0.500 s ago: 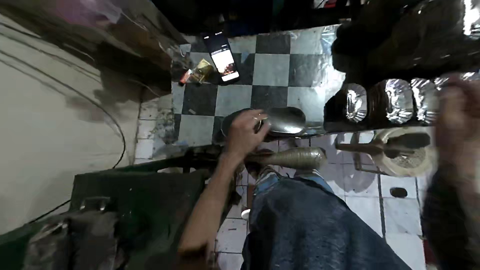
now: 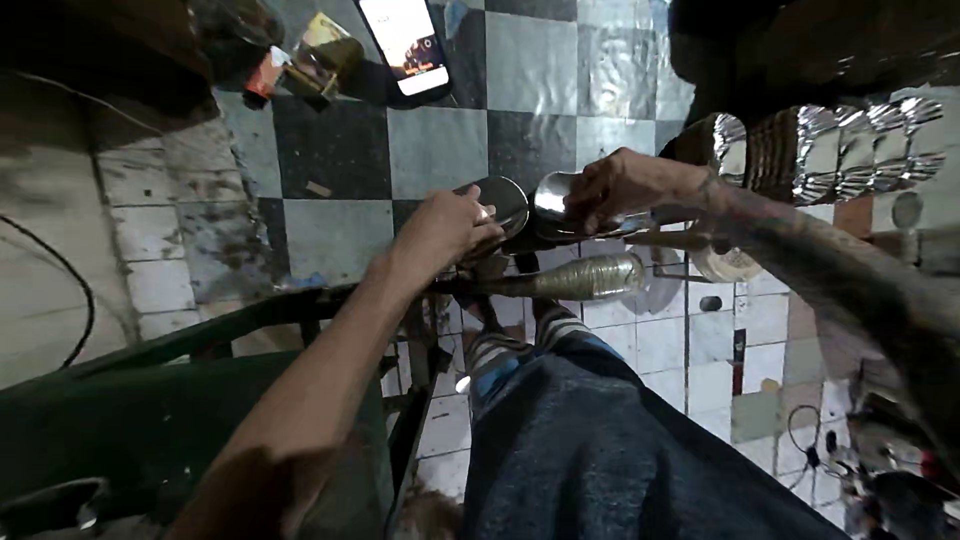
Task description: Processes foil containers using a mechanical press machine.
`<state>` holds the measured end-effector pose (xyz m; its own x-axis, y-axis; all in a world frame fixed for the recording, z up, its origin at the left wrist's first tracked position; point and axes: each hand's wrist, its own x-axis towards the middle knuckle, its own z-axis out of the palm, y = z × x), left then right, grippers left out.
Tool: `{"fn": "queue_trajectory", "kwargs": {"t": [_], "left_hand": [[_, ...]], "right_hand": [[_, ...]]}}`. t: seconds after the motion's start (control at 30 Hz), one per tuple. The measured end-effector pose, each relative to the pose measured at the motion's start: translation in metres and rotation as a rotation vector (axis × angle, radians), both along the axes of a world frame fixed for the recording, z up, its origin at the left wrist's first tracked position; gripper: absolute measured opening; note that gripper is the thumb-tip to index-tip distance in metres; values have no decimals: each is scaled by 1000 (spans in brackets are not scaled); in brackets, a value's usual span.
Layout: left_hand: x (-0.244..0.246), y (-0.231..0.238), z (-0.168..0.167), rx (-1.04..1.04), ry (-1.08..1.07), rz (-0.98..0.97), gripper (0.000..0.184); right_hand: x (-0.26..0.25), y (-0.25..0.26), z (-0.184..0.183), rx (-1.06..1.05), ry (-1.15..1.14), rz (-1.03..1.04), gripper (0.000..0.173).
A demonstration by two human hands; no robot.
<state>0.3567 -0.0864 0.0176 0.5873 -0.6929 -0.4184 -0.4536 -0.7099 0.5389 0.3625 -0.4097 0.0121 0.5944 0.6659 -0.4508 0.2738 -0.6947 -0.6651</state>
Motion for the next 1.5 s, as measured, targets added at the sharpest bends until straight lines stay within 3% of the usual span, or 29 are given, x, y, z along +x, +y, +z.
{"fn": "queue_trajectory", "kwargs": {"t": [0.1,0.2,0.27,0.3,0.37,0.43,0.57,0.63,0.7,0.8,0.87,0.97,1.07,1.17,1.27,1.37,1.43,1.5], "left_hand": [[-35,-14,-16,-10,-183,72,35],[-59,-9,-30,-100,-420,143,37],[-73,-13,-5,-206,-501,281,31],[-86,-22,19,-286,-465,443,30],[-123,-39,58,-566,-238,857,29],[-147,-56,70,-910,137,1131,19],[-178,-82,58,-1190,613,1302,26],[-190,-87,42,-1237,793,1350,15],[-196,-95,-14,-1029,793,1303,16],[-176,-115,-106,-300,455,710,36],[-157,-148,-140,28,310,363,47],[-127,-199,-157,199,404,370,65],[-123,-191,-132,184,474,384,64],[-136,-129,-66,24,305,530,52],[-178,-46,-9,-302,-115,882,47],[-208,18,23,-811,-378,1290,66],[-199,54,47,-1133,-499,1599,51],[-177,99,68,-1229,-649,1776,50]], "right_hand": [[-13,3,1,-6,-18,5,36],[-54,20,0,-19,-306,-86,33],[-86,32,4,3,-489,-265,32],[-97,38,16,59,-530,-375,33],[-121,53,53,326,-490,-683,34],[-139,67,82,630,-289,-884,36],[-154,69,80,879,229,-805,32],[-155,48,67,865,378,-719,21],[-162,27,29,712,374,-663,19],[-190,-5,-40,265,266,-528,21],[-219,-13,-45,8,288,-379,22],[-246,-8,-29,-120,310,-181,20],[-246,-1,-14,-133,330,-8,20],[-226,-2,-10,-72,355,122,31],[-208,7,-8,-102,349,245,47],[-187,32,-2,-163,312,374,49],[-174,59,4,-175,268,431,44],[-171,87,9,-193,210,471,46]]}}
